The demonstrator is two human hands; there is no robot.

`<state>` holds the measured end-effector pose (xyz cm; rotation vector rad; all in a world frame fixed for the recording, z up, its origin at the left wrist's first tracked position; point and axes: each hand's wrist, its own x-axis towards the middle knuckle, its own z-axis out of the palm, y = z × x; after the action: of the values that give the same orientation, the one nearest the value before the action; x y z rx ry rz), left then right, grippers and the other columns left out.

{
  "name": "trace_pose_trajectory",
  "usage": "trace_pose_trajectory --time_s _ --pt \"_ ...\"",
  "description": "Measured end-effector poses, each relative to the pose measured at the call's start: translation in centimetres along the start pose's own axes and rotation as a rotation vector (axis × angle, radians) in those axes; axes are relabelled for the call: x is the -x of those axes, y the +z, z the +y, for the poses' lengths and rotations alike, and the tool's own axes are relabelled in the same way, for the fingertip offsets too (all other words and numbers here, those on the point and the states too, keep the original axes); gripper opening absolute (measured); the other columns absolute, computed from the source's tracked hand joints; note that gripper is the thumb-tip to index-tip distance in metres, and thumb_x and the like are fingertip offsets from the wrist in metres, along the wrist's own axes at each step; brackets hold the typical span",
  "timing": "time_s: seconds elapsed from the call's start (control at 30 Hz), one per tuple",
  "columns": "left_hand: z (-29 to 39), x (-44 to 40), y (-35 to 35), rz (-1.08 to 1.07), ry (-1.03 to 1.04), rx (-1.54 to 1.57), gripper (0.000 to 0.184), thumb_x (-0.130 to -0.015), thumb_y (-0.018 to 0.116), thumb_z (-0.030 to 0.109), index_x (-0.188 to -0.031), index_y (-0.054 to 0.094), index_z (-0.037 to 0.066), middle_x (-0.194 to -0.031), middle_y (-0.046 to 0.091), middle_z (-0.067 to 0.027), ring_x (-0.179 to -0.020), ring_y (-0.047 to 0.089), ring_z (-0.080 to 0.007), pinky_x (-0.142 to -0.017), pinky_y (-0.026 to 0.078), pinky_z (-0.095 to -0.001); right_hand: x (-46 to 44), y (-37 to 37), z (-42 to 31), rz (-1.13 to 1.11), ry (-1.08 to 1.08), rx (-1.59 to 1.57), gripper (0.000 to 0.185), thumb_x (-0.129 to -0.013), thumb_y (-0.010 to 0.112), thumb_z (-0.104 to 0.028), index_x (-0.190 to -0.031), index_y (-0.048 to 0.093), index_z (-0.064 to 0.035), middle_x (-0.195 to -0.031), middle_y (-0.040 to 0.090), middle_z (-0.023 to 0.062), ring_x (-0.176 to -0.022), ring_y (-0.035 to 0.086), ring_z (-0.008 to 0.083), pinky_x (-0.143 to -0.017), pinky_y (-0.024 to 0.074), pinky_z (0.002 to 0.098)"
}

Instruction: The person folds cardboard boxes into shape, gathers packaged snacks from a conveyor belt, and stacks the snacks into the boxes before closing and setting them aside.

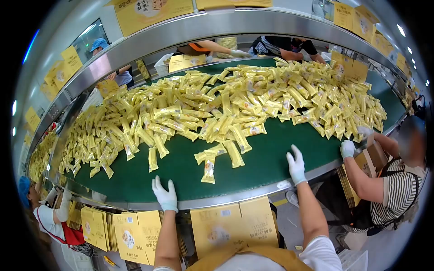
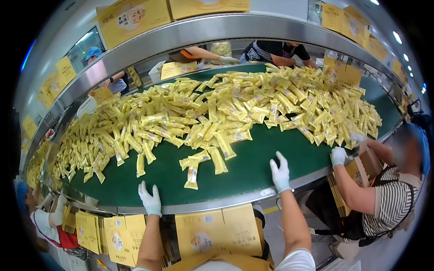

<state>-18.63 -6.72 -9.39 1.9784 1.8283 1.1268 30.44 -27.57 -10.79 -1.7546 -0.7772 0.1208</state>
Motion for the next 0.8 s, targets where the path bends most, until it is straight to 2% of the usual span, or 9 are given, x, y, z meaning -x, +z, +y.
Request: trace_pose_trajectory --time_s 0.13,0.17,0.27,0.37,0.43,0.5,0.57,0.7,0.8 --pt "-3.3 -7.2 1.7 0.068 -0.017 -0.065 0.062 -0.096 0.062 0.036 -0.150 0.044 0.010 -0.151 0.038 -0.0280 -0.136 0.041 -0.0442 -0.113 0.035 -0.0481 -7.8 -0.8 0.7 0.022 0.027 0.199 0.057 -0.096 0.063 -0.034 -0.143 0.051 -0.0046 -0.143 0.053 0.0185 -0.133 0.051 0.0330 -0.113 0.0381 0.0383" --pt "-4.2 -8.9 2.5 0.088 -0.018 -0.019 0.057 -0.097 0.061 0.034 -0.146 0.048 0.009 -0.145 0.047 -0.0264 -0.131 0.047 -0.0422 -0.111 0.038 -0.0465 -9.9 -0.8 1.7 0.000 0.092 0.199 0.058 -0.097 0.063 -0.036 -0.144 0.050 -0.0044 -0.144 0.053 0.0185 -0.134 0.050 0.0328 -0.113 0.0378 0.0381" --pt "-5.4 -13.8 4.4 -0.040 0.109 0.033 0.048 -0.099 0.060 0.031 -0.138 0.057 0.005 -0.132 0.062 -0.0205 -0.124 0.056 -0.0372 -0.107 0.043 -0.0426 -16.0 0.6 5.8 -0.086 0.082 0.027 0.057 -0.101 0.057 -0.039 -0.144 0.050 -0.0021 -0.146 0.053 0.0154 -0.137 0.047 0.0267 -0.115 0.0340 0.0344" --pt "-5.1 -17.9 7.2 -0.198 0.084 0.171 0.049 -0.099 0.060 0.032 -0.136 0.057 0.002 -0.135 0.061 -0.0215 -0.125 0.056 -0.0379 -0.107 0.043 -0.0428 -20.5 4.3 6.2 -0.124 0.076 -0.099 0.058 -0.105 0.047 -0.042 -0.147 0.047 -0.0017 -0.149 0.049 0.0097 -0.141 0.041 0.0230 -0.117 0.0287 0.0318" --pt "-5.3 -20.0 9.5 -0.211 0.157 0.185 0.049 -0.099 0.059 0.033 -0.135 0.058 -0.001 -0.133 0.062 -0.0225 -0.126 0.057 -0.0365 -0.108 0.043 -0.0421 -23.6 7.5 7.5 -0.097 0.151 -0.420 0.063 -0.104 0.046 -0.045 -0.152 0.040 -0.0034 -0.156 0.041 0.0091 -0.144 0.036 0.0236 -0.120 0.0235 0.0327" --pt "-0.9 -20.4 9.5 -0.325 -0.068 0.258 0.050 -0.099 0.060 0.033 -0.136 0.056 -0.001 -0.120 0.068 -0.0203 -0.109 0.064 -0.0292 -0.096 0.047 -0.0374 -24.0 10.5 3.7 -0.173 0.088 -0.272 0.066 -0.104 0.045 -0.044 -0.155 0.034 -0.0044 -0.160 0.034 0.0103 -0.147 0.031 0.0247 -0.122 0.0205 0.0348" --pt "-1.1 -21.6 12.2 -0.354 0.118 0.316 0.049 -0.099 0.060 0.034 -0.133 0.056 -0.002 -0.115 0.069 -0.0178 -0.100 0.064 -0.0250 -0.091 0.048 -0.0363 -23.3 14.7 0.3 -0.144 0.052 -0.226 0.070 -0.101 0.048 -0.048 -0.155 0.034 -0.0061 -0.159 0.036 0.0123 -0.148 0.031 0.0262 -0.120 0.0240 0.0353" --pt "-0.8 -22.6 18.6 -0.602 0.101 0.503 0.046 -0.099 0.062 0.034 -0.125 0.061 -0.003 -0.111 0.070 -0.0135 -0.103 0.063 -0.0204 -0.093 0.047 -0.0339 -23.0 22.6 -0.3 -0.307 -0.175 -0.345 0.076 -0.098 0.050 -0.049 -0.157 0.029 -0.0070 -0.161 0.031 0.0166 -0.150 0.026 0.0300 -0.122 0.0197 0.0376" --pt "1.5 -22.0 18.6 -0.644 0.008 0.623 0.050 -0.101 0.057 0.033 -0.135 0.054 -0.004 -0.129 0.062 -0.0123 -0.118 0.056 -0.0199 -0.104 0.041 -0.0335 -19.5 24.0 -2.7 -0.364 -0.202 -0.379 0.074 -0.098 0.052 -0.044 -0.157 0.028 -0.0058 -0.161 0.031 0.0190 -0.151 0.025 0.0306 -0.122 0.0191 0.0368"
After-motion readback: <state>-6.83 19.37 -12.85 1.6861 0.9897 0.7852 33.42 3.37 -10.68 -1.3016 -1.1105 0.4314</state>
